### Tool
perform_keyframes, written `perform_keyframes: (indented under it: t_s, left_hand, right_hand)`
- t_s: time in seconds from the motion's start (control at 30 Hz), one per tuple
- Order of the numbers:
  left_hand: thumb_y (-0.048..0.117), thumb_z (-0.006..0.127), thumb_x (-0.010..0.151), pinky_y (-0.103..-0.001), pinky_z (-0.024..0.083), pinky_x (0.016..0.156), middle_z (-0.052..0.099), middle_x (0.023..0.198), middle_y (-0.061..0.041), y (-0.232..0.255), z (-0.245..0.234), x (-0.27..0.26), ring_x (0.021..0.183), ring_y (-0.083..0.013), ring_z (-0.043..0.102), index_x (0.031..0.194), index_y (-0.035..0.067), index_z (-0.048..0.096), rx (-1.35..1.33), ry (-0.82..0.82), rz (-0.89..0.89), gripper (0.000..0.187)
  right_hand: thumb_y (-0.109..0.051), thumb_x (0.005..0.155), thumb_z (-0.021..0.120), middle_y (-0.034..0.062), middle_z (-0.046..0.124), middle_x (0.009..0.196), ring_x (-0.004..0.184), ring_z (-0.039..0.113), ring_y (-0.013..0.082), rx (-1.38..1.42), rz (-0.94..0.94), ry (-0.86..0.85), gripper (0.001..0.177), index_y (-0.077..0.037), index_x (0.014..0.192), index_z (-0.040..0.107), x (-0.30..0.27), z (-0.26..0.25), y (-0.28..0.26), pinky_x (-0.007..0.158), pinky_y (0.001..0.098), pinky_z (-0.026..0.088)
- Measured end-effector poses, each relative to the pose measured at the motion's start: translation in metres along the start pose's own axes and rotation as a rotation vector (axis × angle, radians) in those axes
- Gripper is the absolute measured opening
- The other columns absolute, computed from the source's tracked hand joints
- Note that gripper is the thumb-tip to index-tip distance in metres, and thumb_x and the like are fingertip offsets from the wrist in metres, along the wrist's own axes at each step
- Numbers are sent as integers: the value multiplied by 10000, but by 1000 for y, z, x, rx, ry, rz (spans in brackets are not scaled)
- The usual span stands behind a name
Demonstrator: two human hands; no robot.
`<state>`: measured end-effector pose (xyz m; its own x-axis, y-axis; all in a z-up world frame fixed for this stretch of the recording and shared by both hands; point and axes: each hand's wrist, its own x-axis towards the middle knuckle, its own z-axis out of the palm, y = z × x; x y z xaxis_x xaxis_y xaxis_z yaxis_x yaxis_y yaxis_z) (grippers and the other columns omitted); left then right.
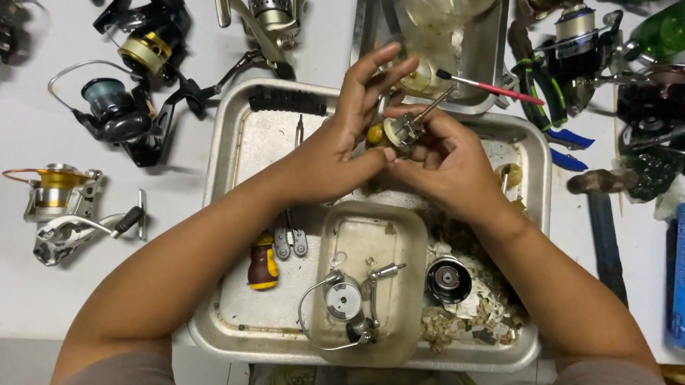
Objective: Repairing a fishing reel by disassembling components and tightening internal screws using a screwdriver.
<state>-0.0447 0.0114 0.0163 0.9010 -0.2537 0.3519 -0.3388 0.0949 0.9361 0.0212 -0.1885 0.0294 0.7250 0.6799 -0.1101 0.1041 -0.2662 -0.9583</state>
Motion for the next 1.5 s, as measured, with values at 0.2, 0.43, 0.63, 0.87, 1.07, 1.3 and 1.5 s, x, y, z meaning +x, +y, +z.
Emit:
perform_keyframes:
  t_s: [0.2,0.43,0.63,0.87,1.07,1.3,1.5]
  left_hand:
    - [380,591,1045,-510,346,1288,310,1669,-172,5,0,2,1571,-339,356,1569,186,313,350,65,-44,624]
    - [469,512,1034,-546,309,1215,342,1669,-141,19,6,11,1539,-328,343,1568,221,303,387,60,-264,626]
    - [311,542,1068,-349,347,1243,381,1650,-137,15,4,8,1514,-232,405,1567,141,305,99,125,-218,579]
    - [216,411,1027,-380,613,910,632,1359,-129,4,-7,-4,1037,-238,692,1463,224,408,-402,268,-404,436]
    - [153,412,1022,-440,605,927,647,1319,-162,-13,-15,-13,981,-271,694,1459,172,424,-597,216,-316,438]
    - [218,498,1005,-432,588,934,623,1349,-188,-21,-18,-19,951,-252,678,1444,207,439,-535,151,-315,443]
    - [119,416,1023,-442,611,892,644,1312,-220,-29,-21,-18,941,-293,694,1481,139,391,-630,195,-291,459]
  right_hand:
    - [-123,881,781,91,708,1173,1004,694,162,-154,-115,101,499,-18,1330,592,0,-3,-21,881,256,604]
    - [-83,915,734,225,709,1251,1149,688,308,-595,-481,59,478,120,1330,610,6,-17,-38,1007,394,548]
    - [-135,944,758,105,689,875,739,649,218,-755,-448,57,351,57,1213,638,4,-14,-58,672,380,493]
    - [-83,999,867,299,725,1207,968,723,323,-788,-588,11,506,182,1365,637,-29,-36,-60,879,399,606]
    - [-82,1000,847,244,761,1070,889,718,282,-889,-538,19,314,136,1206,754,-71,-52,-52,805,374,576]
    - [-115,897,824,121,758,919,823,693,240,-892,-682,-225,163,-32,1016,751,-90,-16,-19,716,335,592]
    - [-217,954,742,87,704,926,860,647,253,-899,-533,-506,214,-45,1081,728,-80,29,-2,766,390,588]
